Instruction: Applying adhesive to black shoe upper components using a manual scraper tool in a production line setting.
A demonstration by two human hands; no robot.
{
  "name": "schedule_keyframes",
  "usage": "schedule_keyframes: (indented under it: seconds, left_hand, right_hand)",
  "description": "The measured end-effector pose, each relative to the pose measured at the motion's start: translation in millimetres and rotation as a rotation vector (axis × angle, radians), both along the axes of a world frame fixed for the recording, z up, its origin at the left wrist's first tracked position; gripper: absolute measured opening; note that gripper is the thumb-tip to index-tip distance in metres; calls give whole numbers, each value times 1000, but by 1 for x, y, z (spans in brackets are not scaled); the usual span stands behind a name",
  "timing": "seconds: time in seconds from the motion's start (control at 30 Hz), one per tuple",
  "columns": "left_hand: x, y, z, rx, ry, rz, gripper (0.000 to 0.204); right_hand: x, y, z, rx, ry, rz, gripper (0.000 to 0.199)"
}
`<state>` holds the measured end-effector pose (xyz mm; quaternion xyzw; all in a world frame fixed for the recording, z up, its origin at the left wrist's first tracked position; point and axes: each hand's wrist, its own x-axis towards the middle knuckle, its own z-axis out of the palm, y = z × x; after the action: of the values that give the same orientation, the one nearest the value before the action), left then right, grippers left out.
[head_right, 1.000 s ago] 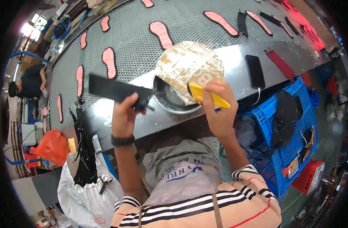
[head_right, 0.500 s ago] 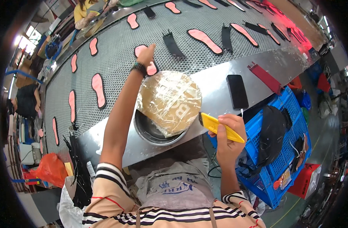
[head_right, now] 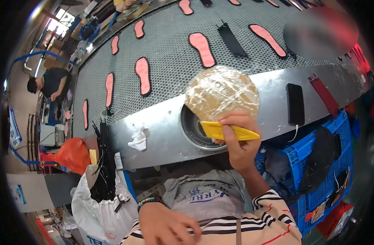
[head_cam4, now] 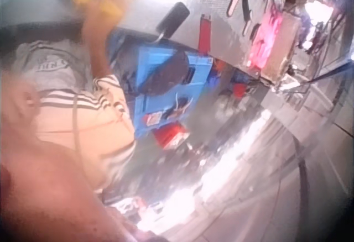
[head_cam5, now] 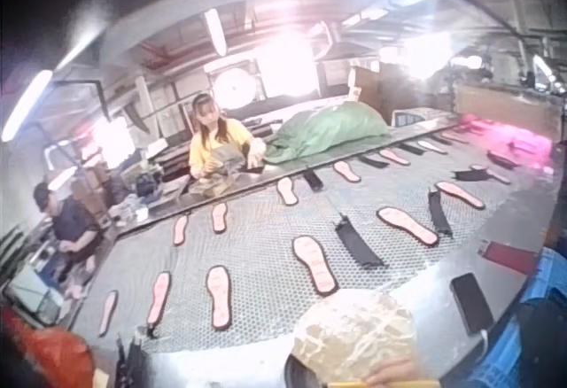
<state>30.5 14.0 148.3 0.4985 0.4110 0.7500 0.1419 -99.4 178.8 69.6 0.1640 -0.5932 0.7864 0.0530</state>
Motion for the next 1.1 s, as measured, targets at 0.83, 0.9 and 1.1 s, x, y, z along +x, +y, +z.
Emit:
schedule_keyframes:
  seconds: [0.83, 0.9, 1.1]
  left_hand:
    - [99, -307, -68, -1574, -584, 2350, 38]
    - [113, -382, -101, -1702, -950, 2370, 43]
    - [165, -481, -195, -1896, -911, 1750, 44]
  right_hand:
    - [48, 18, -6, 101, -75, -58, 13]
    - [41, 25, -4, 119, -26, -39, 13]
    - [41, 24, 1, 135, -59, 3, 13]
